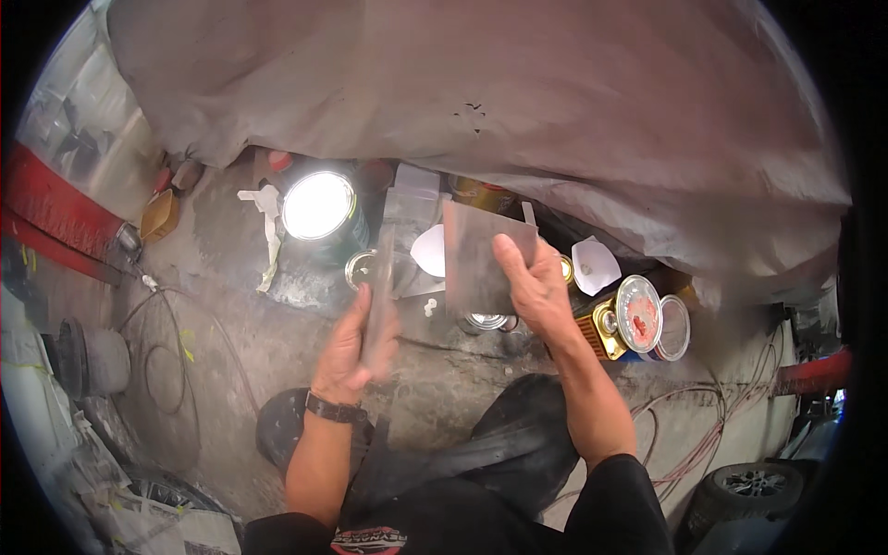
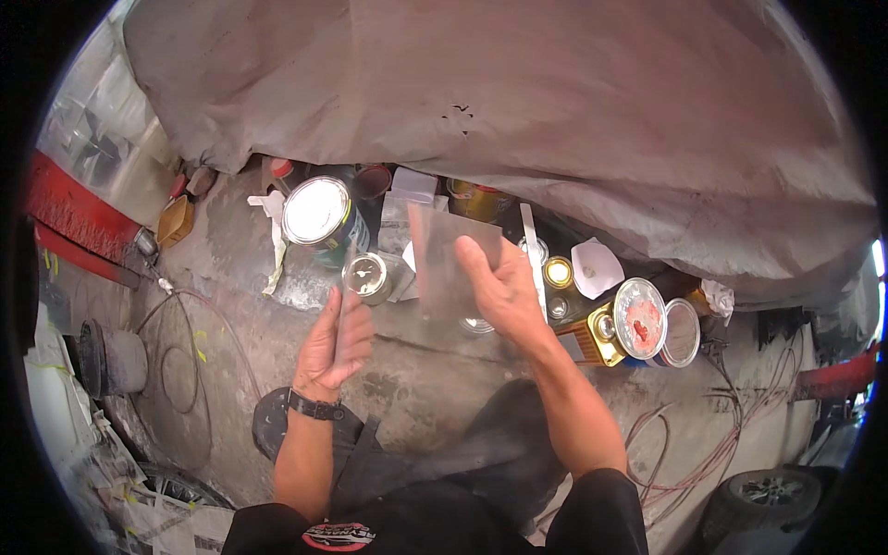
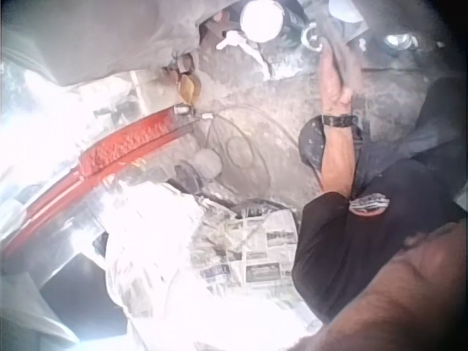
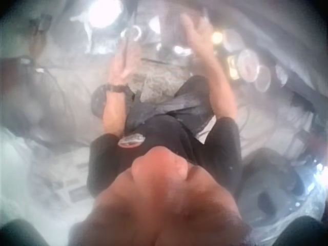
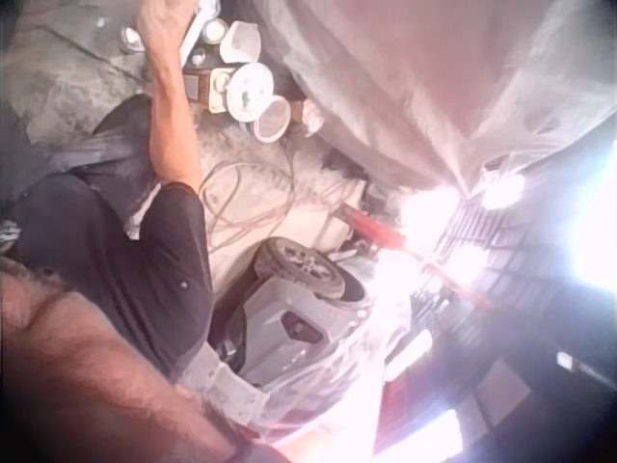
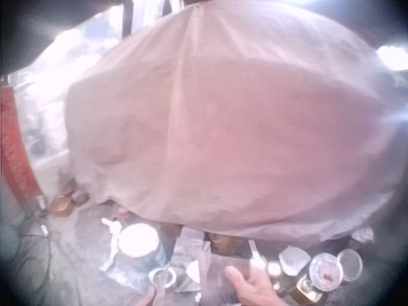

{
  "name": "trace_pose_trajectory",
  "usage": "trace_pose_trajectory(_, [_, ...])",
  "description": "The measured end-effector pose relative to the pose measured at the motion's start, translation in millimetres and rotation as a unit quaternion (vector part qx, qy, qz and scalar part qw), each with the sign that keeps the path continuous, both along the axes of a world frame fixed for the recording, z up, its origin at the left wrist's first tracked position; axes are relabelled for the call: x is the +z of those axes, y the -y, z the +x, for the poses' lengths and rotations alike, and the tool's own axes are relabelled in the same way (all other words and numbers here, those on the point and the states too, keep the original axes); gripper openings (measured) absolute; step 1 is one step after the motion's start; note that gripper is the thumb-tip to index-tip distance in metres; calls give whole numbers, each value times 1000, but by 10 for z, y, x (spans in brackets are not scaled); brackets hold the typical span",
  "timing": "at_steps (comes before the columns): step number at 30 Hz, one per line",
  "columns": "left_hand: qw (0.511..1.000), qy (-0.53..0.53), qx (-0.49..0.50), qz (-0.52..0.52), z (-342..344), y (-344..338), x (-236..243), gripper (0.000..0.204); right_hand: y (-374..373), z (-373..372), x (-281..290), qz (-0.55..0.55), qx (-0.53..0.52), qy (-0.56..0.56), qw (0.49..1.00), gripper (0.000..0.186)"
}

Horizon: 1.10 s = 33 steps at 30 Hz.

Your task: The person prepares and applies pink body filler to a car panel. They mix the filler on a spreader with a smaller tool, then use the spreader to apply and smooth the filler over a repair area on the white car fender.

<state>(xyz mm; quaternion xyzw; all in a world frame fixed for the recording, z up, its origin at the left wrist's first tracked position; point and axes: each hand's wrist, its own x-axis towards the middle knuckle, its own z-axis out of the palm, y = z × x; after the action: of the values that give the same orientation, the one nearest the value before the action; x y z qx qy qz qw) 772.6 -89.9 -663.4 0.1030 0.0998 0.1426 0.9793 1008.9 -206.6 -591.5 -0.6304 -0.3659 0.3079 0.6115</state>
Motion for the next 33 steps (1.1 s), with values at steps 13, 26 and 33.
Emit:
trace_pose_trajectory(13, [886, -190, 368, 208, 411, 179, 224, 44, -45, -416, -188, -127, 105, -309, 937, 46])
trace_pose_trajectory(26, [828, -260, 416, 270, 150, 74, 239, 39, 20, -187, -50, 21, -31, 374, 927, 24])
trace_pose_trajectory(33, [793, -328, 370, 355, 232, 216, 379, 28, 59, -536, -101, 67, 111, 566, 814, 60])
